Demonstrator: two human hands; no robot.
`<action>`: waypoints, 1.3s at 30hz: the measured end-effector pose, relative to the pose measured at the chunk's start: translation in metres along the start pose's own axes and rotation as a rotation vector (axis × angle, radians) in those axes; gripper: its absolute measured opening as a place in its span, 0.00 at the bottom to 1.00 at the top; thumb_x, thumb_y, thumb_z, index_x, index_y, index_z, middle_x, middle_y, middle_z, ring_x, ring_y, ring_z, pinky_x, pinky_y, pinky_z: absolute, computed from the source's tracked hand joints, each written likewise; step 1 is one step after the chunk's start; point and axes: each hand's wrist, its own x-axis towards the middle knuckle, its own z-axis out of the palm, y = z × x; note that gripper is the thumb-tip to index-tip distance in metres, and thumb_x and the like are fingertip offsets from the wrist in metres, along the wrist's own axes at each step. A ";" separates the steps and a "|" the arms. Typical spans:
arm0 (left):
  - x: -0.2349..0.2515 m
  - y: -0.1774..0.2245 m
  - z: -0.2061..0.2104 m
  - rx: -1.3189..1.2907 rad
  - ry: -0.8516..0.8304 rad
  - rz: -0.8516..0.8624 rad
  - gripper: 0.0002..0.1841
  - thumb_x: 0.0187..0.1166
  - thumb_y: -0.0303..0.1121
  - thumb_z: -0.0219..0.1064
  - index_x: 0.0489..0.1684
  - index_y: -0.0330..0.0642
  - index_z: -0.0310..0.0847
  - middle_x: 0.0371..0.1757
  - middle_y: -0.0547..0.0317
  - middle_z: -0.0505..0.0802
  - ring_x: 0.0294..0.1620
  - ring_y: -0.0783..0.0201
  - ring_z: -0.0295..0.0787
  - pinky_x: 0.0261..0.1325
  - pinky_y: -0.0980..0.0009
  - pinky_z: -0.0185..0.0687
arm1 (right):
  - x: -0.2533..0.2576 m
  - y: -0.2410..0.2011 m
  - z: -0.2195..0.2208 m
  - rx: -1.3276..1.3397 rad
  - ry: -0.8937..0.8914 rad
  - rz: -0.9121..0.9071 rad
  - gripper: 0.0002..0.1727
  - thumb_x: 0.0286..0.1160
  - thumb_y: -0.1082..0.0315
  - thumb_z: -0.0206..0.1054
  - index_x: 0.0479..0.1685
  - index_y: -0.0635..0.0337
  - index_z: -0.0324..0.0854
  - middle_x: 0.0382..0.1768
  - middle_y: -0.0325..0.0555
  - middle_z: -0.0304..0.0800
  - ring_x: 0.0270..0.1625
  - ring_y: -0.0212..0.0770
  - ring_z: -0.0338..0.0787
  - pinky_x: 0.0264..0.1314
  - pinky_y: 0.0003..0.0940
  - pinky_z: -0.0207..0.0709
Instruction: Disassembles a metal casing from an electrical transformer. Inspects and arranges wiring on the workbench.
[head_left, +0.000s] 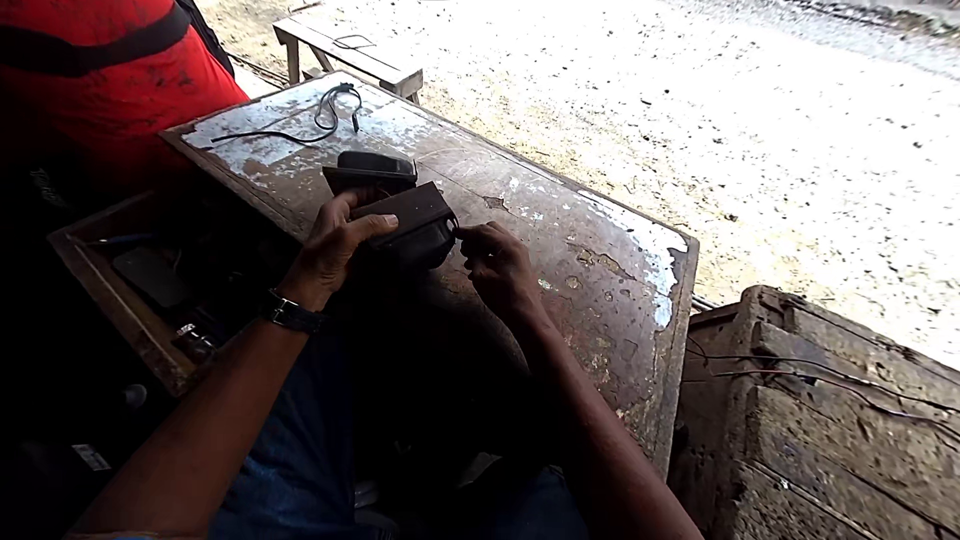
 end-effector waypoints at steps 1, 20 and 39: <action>0.000 -0.004 -0.002 0.012 0.013 -0.011 0.25 0.74 0.42 0.71 0.67 0.39 0.81 0.57 0.53 0.93 0.57 0.61 0.91 0.62 0.61 0.89 | -0.004 0.000 0.000 -0.041 -0.007 0.004 0.15 0.83 0.71 0.61 0.60 0.57 0.90 0.41 0.44 0.87 0.37 0.34 0.86 0.39 0.32 0.83; -0.024 -0.030 -0.004 0.201 0.120 0.233 0.30 0.88 0.60 0.51 0.71 0.47 0.81 0.72 0.59 0.83 0.72 0.65 0.79 0.73 0.60 0.76 | -0.020 -0.056 0.082 -0.141 0.349 0.331 0.66 0.38 0.38 0.89 0.87 0.53 0.61 0.70 0.49 0.82 0.63 0.38 0.88 0.63 0.38 0.85; -0.020 -0.044 -0.008 0.401 0.055 0.323 0.53 0.59 0.56 0.85 0.86 0.44 0.62 0.78 0.52 0.80 0.78 0.63 0.77 0.81 0.61 0.73 | -0.067 -0.049 0.055 0.352 0.239 0.146 0.73 0.41 0.64 0.92 0.96 0.46 0.42 0.73 0.55 0.79 0.70 0.50 0.86 0.70 0.49 0.86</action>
